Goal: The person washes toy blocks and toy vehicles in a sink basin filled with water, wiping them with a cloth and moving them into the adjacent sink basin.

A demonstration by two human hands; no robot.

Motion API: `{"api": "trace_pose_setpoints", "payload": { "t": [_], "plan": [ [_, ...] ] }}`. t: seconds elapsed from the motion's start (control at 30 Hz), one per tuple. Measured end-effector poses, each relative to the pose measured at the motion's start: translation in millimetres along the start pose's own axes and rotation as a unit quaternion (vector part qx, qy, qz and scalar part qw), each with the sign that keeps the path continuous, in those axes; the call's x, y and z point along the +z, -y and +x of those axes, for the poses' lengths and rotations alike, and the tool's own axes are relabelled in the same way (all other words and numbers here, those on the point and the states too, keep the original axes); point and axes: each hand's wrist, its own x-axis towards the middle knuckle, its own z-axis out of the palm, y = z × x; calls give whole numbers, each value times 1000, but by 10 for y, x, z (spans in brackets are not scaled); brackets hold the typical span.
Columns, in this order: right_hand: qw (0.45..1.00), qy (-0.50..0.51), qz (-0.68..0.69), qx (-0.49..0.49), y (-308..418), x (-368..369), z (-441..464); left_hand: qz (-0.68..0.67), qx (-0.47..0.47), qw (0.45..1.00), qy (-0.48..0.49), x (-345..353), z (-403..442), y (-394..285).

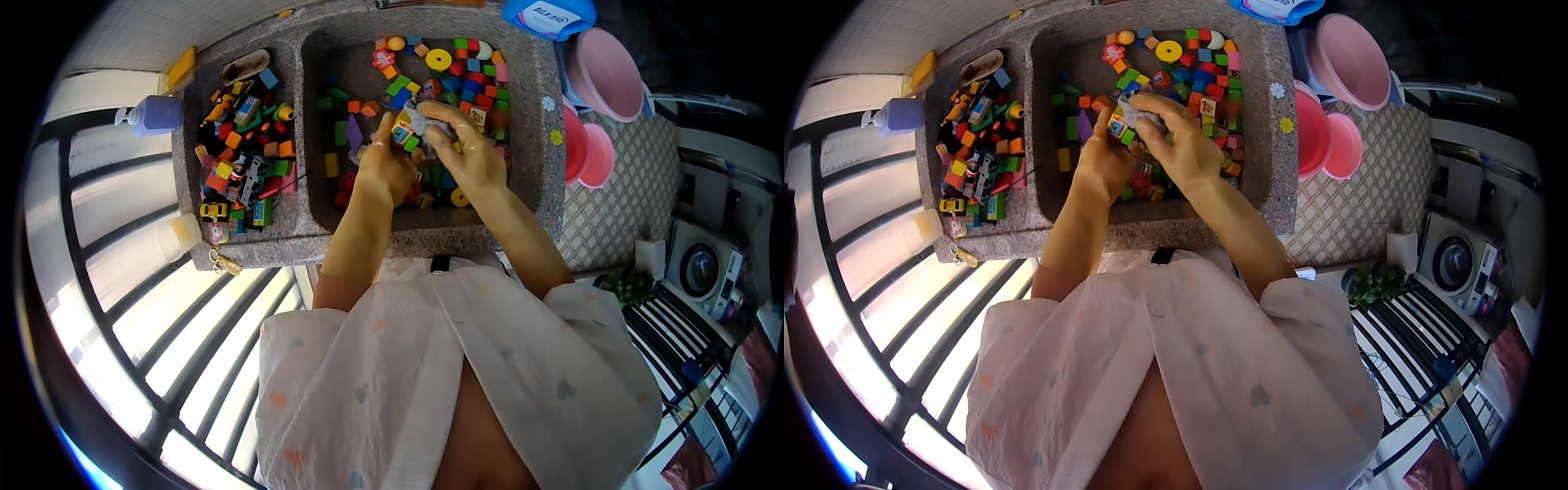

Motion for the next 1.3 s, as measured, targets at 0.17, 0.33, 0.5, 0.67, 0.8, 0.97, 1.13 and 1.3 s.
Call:
{"api": "trace_pose_setpoints", "payload": {
  "t": [0.17,0.33,0.5,0.67,0.8,0.97,1.13,1.3],
  "plan": [
    [992,-5,-92,89,147,159,126,-14,3,994,-109,7,-164,-294],
    [992,-37,-101,65,-2,308,69,64,-45,995,-57,-141,-488,-480],
    [983,3,58,173,-1050,651,-21,-366,-42,928,-54,44,-441,-173],
    [768,-139,406,475,-667,183,215,-689,-120,714,-36,134,-545,-241],
    [797,-204,306,479,-233,-32,307,-734,-121,663,-82,197,-302,127],
    [973,20,207,102,251,2,-61,-778,-96,619,-56,257,-49,334],
    [963,1,-255,-85,167,322,-97,-694,68,717,-5,176,-222,40],
    [983,90,-113,109,-4,332,75,-133,-37,989,-59,-215,-735,-586]
  ]
}}
